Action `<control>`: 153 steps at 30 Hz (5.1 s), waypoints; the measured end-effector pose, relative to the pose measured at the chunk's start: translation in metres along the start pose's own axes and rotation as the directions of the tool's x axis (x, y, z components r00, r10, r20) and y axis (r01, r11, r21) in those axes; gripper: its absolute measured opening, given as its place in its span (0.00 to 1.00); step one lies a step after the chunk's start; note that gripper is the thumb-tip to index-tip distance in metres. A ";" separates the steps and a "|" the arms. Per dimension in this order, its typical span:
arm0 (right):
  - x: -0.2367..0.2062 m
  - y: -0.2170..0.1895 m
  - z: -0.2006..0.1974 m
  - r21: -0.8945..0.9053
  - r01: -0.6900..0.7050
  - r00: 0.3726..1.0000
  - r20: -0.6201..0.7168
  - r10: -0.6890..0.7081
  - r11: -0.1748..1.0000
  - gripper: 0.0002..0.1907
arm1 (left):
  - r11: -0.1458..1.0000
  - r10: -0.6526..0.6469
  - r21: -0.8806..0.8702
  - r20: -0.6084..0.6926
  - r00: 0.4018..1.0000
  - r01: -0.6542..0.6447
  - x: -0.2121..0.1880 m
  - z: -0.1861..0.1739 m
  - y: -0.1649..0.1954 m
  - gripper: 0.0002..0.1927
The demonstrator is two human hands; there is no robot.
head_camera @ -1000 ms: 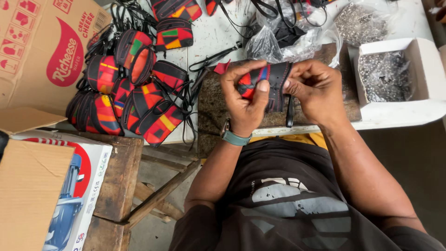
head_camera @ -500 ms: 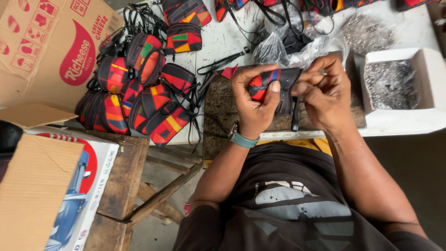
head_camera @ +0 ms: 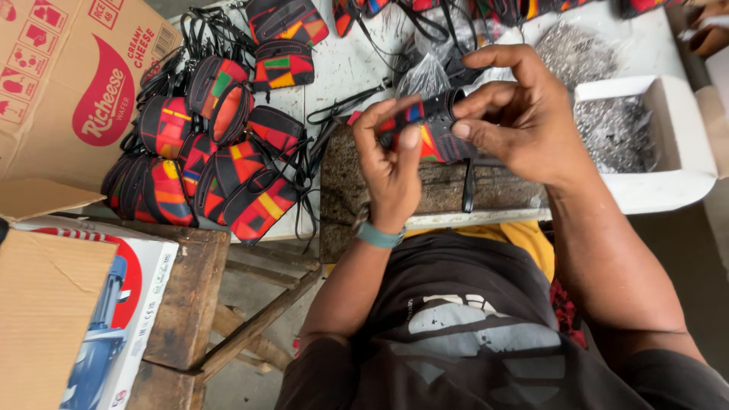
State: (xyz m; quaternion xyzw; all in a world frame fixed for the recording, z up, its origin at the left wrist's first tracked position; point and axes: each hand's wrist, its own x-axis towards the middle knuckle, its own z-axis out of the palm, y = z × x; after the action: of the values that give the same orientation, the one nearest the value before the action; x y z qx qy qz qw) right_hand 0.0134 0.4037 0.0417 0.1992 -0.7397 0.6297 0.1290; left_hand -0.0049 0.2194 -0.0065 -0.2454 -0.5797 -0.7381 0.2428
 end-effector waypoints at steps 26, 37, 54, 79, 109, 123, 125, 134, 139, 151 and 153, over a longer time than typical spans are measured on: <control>0.045 0.107 -0.034 -0.668 -0.120 0.959 0.112 0.259 0.734 0.11 | 0.784 -0.612 0.416 0.392 0.687 0.461 0.027 -0.129 -0.006 0.10; 0.028 0.101 -0.056 0.302 -0.397 0.891 -0.100 0.443 0.867 0.07 | 0.807 -0.463 -0.289 0.231 0.856 0.515 -0.004 -0.117 -0.053 0.12; -0.007 0.120 0.030 0.595 -0.381 0.892 0.035 0.451 0.708 0.06 | 0.815 -0.543 -0.097 0.220 0.811 0.572 -0.014 -0.102 -0.092 0.07; -0.021 0.092 0.058 0.271 -0.368 0.905 -0.113 0.409 0.889 0.17 | 0.908 -0.416 0.155 0.447 0.792 0.389 -0.018 -0.081 -0.066 0.09; -0.076 0.127 -0.161 -0.988 -0.008 0.926 -0.066 0.372 -0.157 0.13 | 0.795 -0.445 -0.260 0.366 0.818 0.548 0.019 -0.070 -0.064 0.14; -0.060 0.108 -0.157 -0.971 -0.079 0.747 -0.208 0.631 -0.227 0.19 | 0.797 -0.424 -0.248 0.420 0.803 0.550 0.032 -0.050 -0.066 0.11; -0.061 0.108 -0.154 -0.972 -0.120 0.761 -0.220 0.610 -0.201 0.21 | 0.823 -0.412 -0.200 0.435 0.801 0.532 0.031 -0.049 -0.064 0.11; -0.063 0.093 -0.159 -0.983 -0.108 0.804 -0.174 0.568 -0.148 0.16 | 0.780 -0.410 -0.333 0.370 0.834 0.531 0.028 -0.046 -0.073 0.12; -0.062 0.086 -0.166 -0.972 -0.216 0.819 -0.232 0.525 -0.094 0.16 | 0.826 -0.365 -0.315 0.333 0.869 0.468 0.024 -0.045 -0.078 0.07; -0.053 0.008 -0.081 -0.456 0.061 0.987 -0.104 -0.121 0.888 0.04 | 0.919 -0.287 -0.151 0.376 0.881 0.364 0.014 -0.027 -0.062 0.08; -0.048 0.003 -0.044 -0.417 0.204 0.962 -0.082 -0.260 0.886 0.05 | 0.940 -0.304 -0.038 0.358 0.883 0.339 0.009 -0.023 -0.057 0.06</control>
State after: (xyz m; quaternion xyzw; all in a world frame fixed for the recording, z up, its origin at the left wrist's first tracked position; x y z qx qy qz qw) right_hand 0.0523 0.4536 0.0251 0.2120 -0.8142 0.4549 0.2919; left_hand -0.0506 0.2083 -0.0474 -0.2840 -0.6084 -0.7411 -0.0015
